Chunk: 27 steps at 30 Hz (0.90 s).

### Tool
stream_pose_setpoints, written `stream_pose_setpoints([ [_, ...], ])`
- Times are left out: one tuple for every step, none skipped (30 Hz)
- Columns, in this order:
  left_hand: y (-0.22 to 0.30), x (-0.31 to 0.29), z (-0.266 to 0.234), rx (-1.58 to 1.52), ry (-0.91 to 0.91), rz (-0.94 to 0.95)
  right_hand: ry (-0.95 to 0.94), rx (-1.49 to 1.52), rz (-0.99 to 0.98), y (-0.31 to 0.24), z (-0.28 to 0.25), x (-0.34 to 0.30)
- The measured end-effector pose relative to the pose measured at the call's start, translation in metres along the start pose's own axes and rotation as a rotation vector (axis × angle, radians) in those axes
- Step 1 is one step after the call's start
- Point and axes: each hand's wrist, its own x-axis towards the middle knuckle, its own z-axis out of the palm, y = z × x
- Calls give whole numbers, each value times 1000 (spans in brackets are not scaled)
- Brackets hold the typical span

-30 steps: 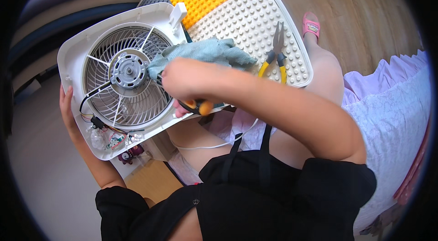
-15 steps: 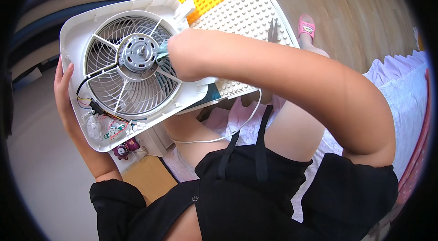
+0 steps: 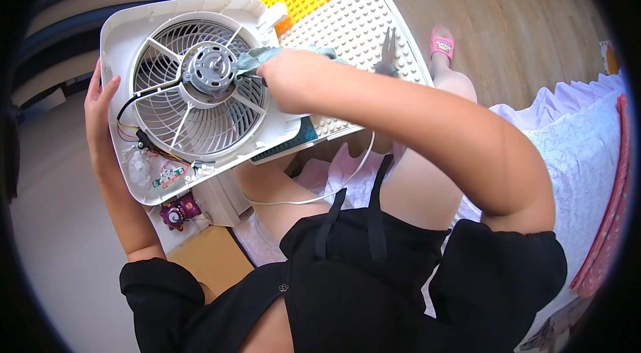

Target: The person cleans the internal components of a disassembled white electric fan using a grey cloth and a screwdriver. They wipe the fan blades, the central motor housing, and the surrounding plastic casing while seated on a bed.

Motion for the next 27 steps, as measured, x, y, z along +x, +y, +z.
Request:
stream_pose_setpoints([
  [1,-3,1,14,-4,-9,7,-58,35,-7,3,-3],
  [3,-4,0,37,-13,-32,87,-148,-25,-13,5,-9],
  [3,-3,-1,25,-15,-60,147,-233,-38,-17,16,-7],
  [2,-2,-4,13,-17,-86,172,-234,-45,-18,23,-9],
  [2,-1,-5,1,-20,-112,198,-236,-51,-18,27,-11],
  [0,0,-6,-5,-6,-95,189,-132,-33,-15,29,-12],
  [-3,1,-7,-12,7,-78,180,-28,-15,-10,30,-14],
  [-4,2,-8,-19,20,-60,172,75,2,-6,29,-17],
  [-2,1,-6,-13,17,-55,176,106,33,-5,28,-20],
  [3,-1,-2,-6,14,-49,181,138,63,-5,26,-25],
  [5,0,1,1,12,-44,185,169,92,-6,23,-29],
  [7,1,1,0,2,-32,192,1,66,-7,20,-32],
  [5,0,-3,26,13,-38,34,177,145,-5,5,-35],
  [-5,0,-10,48,24,-57,-142,349,227,-2,-19,-35],
  [-12,1,-14,66,24,-71,-312,520,319,6,-34,-38],
  [-14,4,-15,67,37,-58,-226,793,315,26,-25,-39],
  [-17,5,-17,69,51,-46,0,1059,293,33,-9,-41],
  [-18,4,-17,69,65,-35,122,987,310,33,1,-38],
  [-16,4,-14,52,66,-39,246,910,328,31,15,-30],
  [-13,5,-10,34,63,-38,443,887,231,35,44,-15],
  [-12,4,-10,22,67,-45,457,850,165,30,59,0],
  [-13,4,-11,16,64,-50,539,851,86,20,73,18],
  [-14,5,-11,8,57,-55,676,660,12,14,85,35],
  [-15,7,-11,2,47,-61,739,674,16,8,97,52],
  [-15,7,-12,15,49,-56,799,692,11,1,102,66],
  [-15,6,-12,27,50,-51,810,736,27,0,105,76],
  [-16,4,-13,35,50,-50,817,779,47,-2,105,82],
])
